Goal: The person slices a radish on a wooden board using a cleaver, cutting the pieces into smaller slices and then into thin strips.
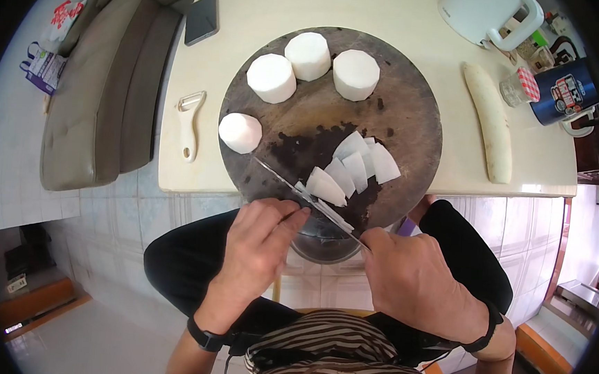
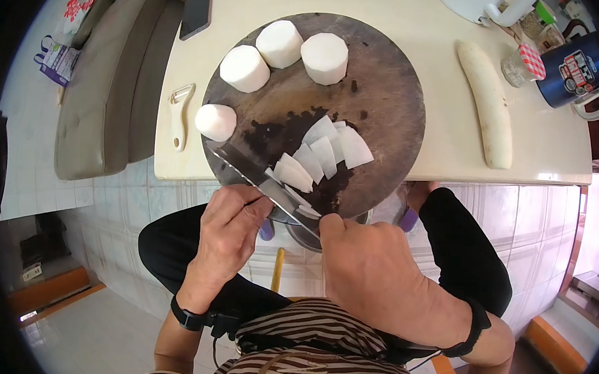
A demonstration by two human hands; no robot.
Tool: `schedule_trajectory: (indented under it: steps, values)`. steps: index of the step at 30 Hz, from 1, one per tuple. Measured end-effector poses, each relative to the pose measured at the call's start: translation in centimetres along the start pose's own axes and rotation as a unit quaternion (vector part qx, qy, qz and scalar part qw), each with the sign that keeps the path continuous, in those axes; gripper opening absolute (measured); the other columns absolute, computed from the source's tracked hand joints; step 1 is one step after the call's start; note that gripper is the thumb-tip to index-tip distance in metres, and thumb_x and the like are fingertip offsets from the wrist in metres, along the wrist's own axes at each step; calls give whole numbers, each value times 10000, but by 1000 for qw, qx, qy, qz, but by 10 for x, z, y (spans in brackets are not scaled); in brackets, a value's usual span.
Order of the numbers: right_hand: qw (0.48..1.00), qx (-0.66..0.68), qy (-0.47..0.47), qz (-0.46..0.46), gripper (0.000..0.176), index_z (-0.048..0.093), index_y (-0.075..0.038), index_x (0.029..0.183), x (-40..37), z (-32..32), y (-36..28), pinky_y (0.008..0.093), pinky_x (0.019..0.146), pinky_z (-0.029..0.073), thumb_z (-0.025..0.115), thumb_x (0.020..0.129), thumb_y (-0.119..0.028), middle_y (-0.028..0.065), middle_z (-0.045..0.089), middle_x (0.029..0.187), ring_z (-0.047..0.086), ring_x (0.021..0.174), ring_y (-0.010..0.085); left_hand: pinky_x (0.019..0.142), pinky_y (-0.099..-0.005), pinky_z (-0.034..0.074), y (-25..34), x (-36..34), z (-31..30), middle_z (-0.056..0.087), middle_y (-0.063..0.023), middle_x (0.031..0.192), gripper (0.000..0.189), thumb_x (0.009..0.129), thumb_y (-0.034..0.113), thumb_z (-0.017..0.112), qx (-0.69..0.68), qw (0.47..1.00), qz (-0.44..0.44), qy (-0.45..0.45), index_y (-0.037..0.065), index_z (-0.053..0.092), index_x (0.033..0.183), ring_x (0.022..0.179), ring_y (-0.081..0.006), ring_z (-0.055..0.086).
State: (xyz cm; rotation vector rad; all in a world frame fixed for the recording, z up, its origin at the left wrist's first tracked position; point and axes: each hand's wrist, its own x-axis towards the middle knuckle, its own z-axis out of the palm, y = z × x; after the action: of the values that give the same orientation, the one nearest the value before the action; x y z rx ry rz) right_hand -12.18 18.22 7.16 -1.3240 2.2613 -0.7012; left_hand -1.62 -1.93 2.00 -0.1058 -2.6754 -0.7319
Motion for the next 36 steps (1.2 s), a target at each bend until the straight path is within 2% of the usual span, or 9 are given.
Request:
schedule_trajectory:
  steps: [4,6,10,12,18,22,24,30,36]
  values:
    - [999,25,21,-17,157,491,31,825,1,1,2,431,491,471,596,713,-1,177,594,648,616,555,357,631,-325,513,6,2,1,630,-125,863,166,762,-107,691,-21,998,-64,6,-37,665,910,747,-276,631]
    - [999,42,-5,-13,154,495,36,823,0,-1,1,439,501,480,597,715,-4,182,600,652,625,573,359,613,-283,505,15,4,3,655,-122,824,191,778,-99,669,-99,968,-228,44,-11,692,947,695,-218,645]
    - [999,45,-16,-8,153,499,44,824,0,1,1,445,512,486,596,715,-3,184,600,652,628,582,365,574,-244,492,13,2,5,669,-111,803,127,845,-71,657,-160,943,-285,55,-17,689,956,645,-147,645]
    - [998,58,-1,1,157,506,51,823,-1,2,1,446,519,493,602,714,-6,190,600,648,631,580,369,566,-224,489,13,0,5,692,-81,811,117,860,-62,651,-270,876,-397,49,-30,683,968,680,-90,646]
    - [997,66,-24,16,155,517,57,817,-2,2,-2,448,537,513,613,717,-12,212,604,632,641,580,382,580,-208,513,17,4,5,704,-103,825,99,884,-50,643,-332,820,-461,66,-63,651,982,730,-112,691]
    - [997,67,-38,22,161,521,65,823,-2,2,-2,452,551,521,615,721,-17,221,607,631,647,587,388,623,-224,552,17,3,8,703,-114,831,84,886,-47,642,-349,815,-455,86,-74,641,966,741,-136,704]
    - [996,81,-31,15,171,522,71,823,-2,3,-3,455,561,527,620,719,-23,225,606,628,650,590,393,666,-244,578,17,4,7,700,-111,826,68,886,-49,637,-376,792,-471,96,-74,635,949,758,-154,710]
    - [995,96,-37,21,170,527,78,821,-1,10,-7,460,568,533,613,708,-16,224,609,627,650,590,400,680,-250,584,22,6,11,695,-107,813,25,882,-62,623,-400,768,-483,133,-63,621,907,748,-158,710]
    - [997,72,-38,15,169,542,88,792,-2,16,-14,434,552,538,627,681,-6,201,612,634,661,592,385,591,-216,518,25,8,12,688,-89,759,84,834,-110,602,-380,768,-493,147,-46,621,884,686,-120,678]
